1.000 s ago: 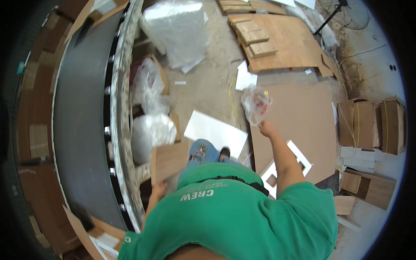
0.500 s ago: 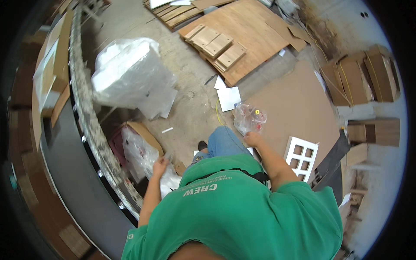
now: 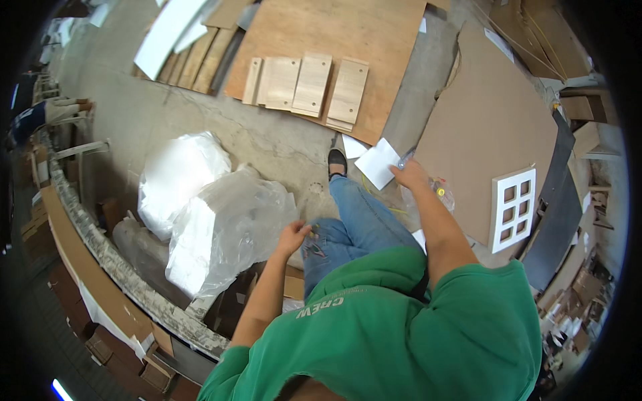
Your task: The person picks up wood panels and foam sheets by hand and places them inside a cardboard box on a conveyor belt.
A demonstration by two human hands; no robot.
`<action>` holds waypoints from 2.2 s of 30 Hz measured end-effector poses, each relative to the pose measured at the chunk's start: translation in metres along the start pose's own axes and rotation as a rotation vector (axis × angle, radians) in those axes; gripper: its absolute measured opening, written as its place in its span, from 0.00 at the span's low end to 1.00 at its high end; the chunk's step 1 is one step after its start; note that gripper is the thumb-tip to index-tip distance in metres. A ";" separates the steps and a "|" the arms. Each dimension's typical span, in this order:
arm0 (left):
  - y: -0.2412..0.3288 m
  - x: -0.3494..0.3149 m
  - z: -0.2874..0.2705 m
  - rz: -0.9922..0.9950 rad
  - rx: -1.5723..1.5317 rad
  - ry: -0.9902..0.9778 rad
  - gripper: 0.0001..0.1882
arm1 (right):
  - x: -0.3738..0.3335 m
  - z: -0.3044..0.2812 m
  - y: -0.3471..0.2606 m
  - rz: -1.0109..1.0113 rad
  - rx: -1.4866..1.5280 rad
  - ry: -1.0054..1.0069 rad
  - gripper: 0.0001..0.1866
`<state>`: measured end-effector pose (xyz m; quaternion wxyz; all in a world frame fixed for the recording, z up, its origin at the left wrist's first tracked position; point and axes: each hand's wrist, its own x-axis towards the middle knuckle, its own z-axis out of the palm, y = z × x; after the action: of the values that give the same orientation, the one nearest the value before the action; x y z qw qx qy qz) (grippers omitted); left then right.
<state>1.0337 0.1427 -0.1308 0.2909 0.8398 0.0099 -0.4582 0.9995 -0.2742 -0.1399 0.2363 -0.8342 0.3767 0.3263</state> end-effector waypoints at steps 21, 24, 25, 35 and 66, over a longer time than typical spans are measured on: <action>0.097 0.459 -0.051 0.564 0.405 0.112 0.34 | 0.368 0.111 -0.222 0.501 0.098 0.200 0.64; 0.080 0.468 -0.069 0.499 0.303 0.224 0.33 | 0.360 0.099 -0.210 0.548 0.161 0.178 0.64; 0.076 0.474 -0.081 0.494 0.301 0.300 0.33 | 0.352 0.095 -0.212 0.572 0.235 0.214 0.65; 0.096 0.547 -0.126 0.173 0.257 0.439 0.41 | 0.340 0.127 -0.323 0.350 0.281 0.352 0.64; 0.135 0.513 -0.094 0.005 -0.862 -0.233 0.17 | 0.338 0.142 -0.214 0.382 1.890 -0.375 0.31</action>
<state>1.4411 -0.0512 -0.4248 0.6146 0.5848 0.1650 -0.5031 1.2854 -0.2144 -0.4485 0.8057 -0.1613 0.5676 0.0505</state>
